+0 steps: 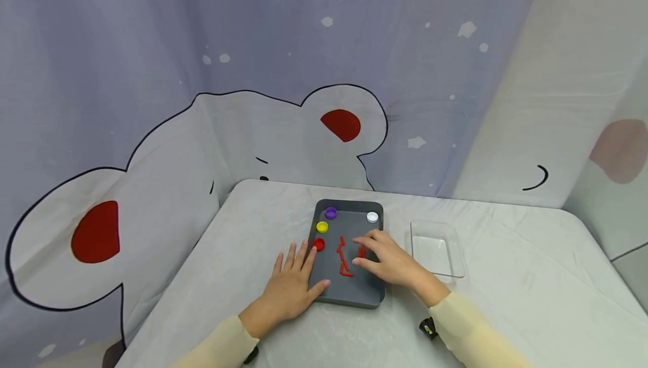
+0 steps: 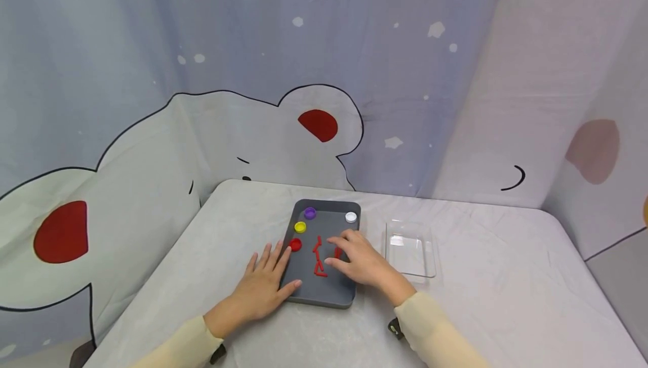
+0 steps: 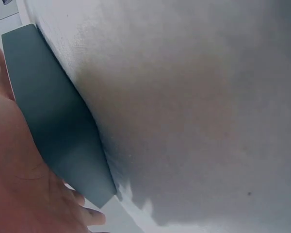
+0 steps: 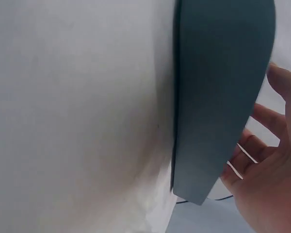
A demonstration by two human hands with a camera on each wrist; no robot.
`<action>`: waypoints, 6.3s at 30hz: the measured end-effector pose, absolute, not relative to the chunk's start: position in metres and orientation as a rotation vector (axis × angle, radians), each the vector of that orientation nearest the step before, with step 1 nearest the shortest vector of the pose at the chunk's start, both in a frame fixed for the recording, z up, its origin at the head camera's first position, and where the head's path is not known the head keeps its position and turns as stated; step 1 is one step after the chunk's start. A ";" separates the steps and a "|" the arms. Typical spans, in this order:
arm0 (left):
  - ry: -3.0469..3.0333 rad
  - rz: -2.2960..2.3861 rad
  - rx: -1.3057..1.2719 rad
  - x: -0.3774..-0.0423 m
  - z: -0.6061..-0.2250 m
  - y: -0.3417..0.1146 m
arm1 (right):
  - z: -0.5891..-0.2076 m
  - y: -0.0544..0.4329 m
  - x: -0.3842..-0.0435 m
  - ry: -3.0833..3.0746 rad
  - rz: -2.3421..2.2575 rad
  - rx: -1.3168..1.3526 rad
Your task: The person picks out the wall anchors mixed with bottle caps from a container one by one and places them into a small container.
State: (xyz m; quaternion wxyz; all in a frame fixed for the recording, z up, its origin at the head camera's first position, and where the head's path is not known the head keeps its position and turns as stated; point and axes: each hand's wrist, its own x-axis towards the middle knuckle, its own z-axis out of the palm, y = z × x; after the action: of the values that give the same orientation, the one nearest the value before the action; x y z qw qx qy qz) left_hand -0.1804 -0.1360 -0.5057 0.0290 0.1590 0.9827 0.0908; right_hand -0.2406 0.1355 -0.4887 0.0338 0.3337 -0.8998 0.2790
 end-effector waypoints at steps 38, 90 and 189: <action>2.987 0.280 0.513 -0.181 -0.504 -0.137 | -0.503 0.109 -0.255 -2.835 0.571 1.081; 3.005 0.267 0.511 -0.182 -0.505 -0.132 | -0.507 0.106 -0.253 -2.820 0.486 0.971; 2.987 0.377 0.468 -0.178 -0.508 -0.134 | -0.469 0.219 -0.246 -2.695 1.331 0.599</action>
State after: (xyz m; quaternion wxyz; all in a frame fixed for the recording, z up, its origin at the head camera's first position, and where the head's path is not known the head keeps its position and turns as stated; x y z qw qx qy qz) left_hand -0.1782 -0.1339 -0.5076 0.0473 0.1536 0.9792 0.1235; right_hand -0.2457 0.2192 -0.4690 0.0385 0.1953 -0.8787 0.4339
